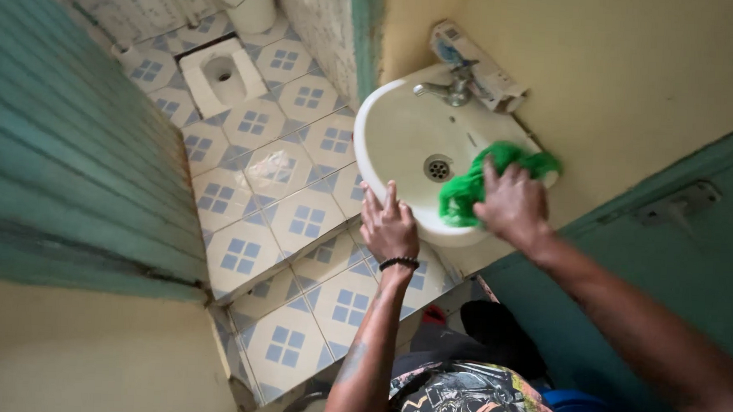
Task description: Scrubbing a bathroom sink with a green sponge.
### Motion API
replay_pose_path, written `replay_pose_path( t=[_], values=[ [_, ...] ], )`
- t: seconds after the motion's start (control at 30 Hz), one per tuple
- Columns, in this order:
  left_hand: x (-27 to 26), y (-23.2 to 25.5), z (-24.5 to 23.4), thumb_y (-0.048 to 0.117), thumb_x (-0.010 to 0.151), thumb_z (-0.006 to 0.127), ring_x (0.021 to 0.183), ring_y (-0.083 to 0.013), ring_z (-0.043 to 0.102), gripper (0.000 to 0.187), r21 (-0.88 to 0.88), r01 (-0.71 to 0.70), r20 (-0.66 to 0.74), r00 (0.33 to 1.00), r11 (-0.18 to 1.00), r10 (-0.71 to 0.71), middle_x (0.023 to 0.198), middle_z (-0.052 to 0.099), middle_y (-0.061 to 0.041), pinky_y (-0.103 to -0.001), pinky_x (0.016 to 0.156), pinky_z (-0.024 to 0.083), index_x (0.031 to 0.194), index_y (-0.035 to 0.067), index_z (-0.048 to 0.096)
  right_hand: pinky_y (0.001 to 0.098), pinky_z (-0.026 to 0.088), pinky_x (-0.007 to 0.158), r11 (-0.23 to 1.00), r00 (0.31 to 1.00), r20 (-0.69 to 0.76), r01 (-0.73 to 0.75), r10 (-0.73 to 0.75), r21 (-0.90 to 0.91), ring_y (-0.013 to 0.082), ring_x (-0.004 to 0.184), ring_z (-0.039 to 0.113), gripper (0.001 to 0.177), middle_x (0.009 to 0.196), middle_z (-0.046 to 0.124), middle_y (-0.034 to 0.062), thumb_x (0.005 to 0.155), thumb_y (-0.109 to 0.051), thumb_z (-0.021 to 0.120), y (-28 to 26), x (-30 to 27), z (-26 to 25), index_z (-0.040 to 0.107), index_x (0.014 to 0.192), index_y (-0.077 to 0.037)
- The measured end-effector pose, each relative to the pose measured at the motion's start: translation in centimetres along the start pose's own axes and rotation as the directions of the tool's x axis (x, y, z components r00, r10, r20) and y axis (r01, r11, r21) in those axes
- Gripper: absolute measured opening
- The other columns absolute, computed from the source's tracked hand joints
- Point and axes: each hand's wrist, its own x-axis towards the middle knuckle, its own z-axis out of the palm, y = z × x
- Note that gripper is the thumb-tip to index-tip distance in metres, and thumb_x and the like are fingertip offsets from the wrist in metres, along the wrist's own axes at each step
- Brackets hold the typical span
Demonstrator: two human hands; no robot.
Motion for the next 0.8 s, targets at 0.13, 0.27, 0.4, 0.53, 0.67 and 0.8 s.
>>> replay_pose_path(
  t=[0.13,0.27,0.4,0.53,0.67,0.8],
  values=[
    [0.6,-0.9,0.7,0.026,0.100,0.048,0.138,-0.0405,0.052,0.044,-0.080,-0.046,-0.026,0.999,0.996,0.044,0.153,0.050,-0.019,-0.049,0.098,0.048,0.141,0.029,0.062,0.0549,0.060,0.078,0.970,0.970,0.216,0.060,-0.112,0.237,0.0440,0.101,0.073,0.075,0.110,0.071,0.0286,0.086,-0.064,0.055,-4.5,-2.0,-1.8,0.062,0.139,-0.012],
    [2.3,-1.1,-1.8,0.023,0.104,0.045,0.128,-0.0475,0.057,0.044,-0.447,0.068,-0.069,0.992,0.892,-0.110,0.139,0.062,-0.025,-0.053,0.103,0.048,0.145,0.016,0.060,0.0551,0.063,0.077,0.880,0.963,-0.115,0.271,-0.245,0.391,0.0459,0.099,0.072,0.063,0.117,0.070,0.0312,0.085,-0.032,0.067,-12.1,-1.4,-5.9,0.062,0.138,0.001],
    [1.8,-1.3,-4.5,0.040,0.104,0.033,0.118,-0.0443,0.063,0.052,-0.523,0.331,0.002,0.922,0.786,-0.387,0.120,0.070,-0.024,-0.060,0.100,0.049,0.154,0.034,0.045,0.0706,0.056,0.084,0.532,0.978,-0.126,0.195,-0.165,0.824,0.0690,0.123,0.049,0.084,0.150,0.030,0.0408,0.085,-0.013,0.060,-15.8,3.0,-7.8,0.024,0.160,0.000],
    [2.2,-3.4,-3.8,0.061,0.101,0.041,0.121,-0.0380,0.064,0.066,-0.556,0.374,0.019,0.899,0.743,-0.438,0.129,0.068,-0.017,-0.053,0.098,0.051,0.160,0.035,0.033,0.0627,0.052,0.096,0.608,0.987,-0.161,0.144,-0.027,0.781,0.0601,0.122,0.052,0.079,0.130,0.046,0.0412,0.075,-0.032,0.076,-17.2,11.2,-5.7,0.045,0.141,-0.002],
    [1.0,-2.1,-8.0,0.056,0.100,0.044,0.131,-0.0445,0.055,0.070,-0.578,0.397,0.103,0.902,0.713,-0.418,0.132,0.064,-0.028,-0.056,0.111,0.043,0.158,0.018,0.040,0.0699,0.044,0.107,0.707,0.948,-0.133,-0.118,0.290,0.698,0.0683,0.132,0.043,0.146,0.144,0.033,0.0507,0.058,-0.067,0.091,-18.6,16.8,-3.4,0.013,0.164,-0.006],
    [1.4,-3.4,-6.9,0.054,0.100,0.047,0.136,-0.0422,0.052,0.068,-0.573,0.422,0.120,0.892,0.703,-0.437,0.139,0.060,-0.028,-0.054,0.115,0.039,0.157,0.018,0.042,0.0730,0.021,0.119,0.802,0.979,-0.166,0.003,0.120,0.597,0.0707,0.142,0.023,0.126,0.156,0.017,0.0478,0.065,-0.038,0.082,-19.9,18.3,-4.3,0.013,0.166,-0.008]
  ],
)
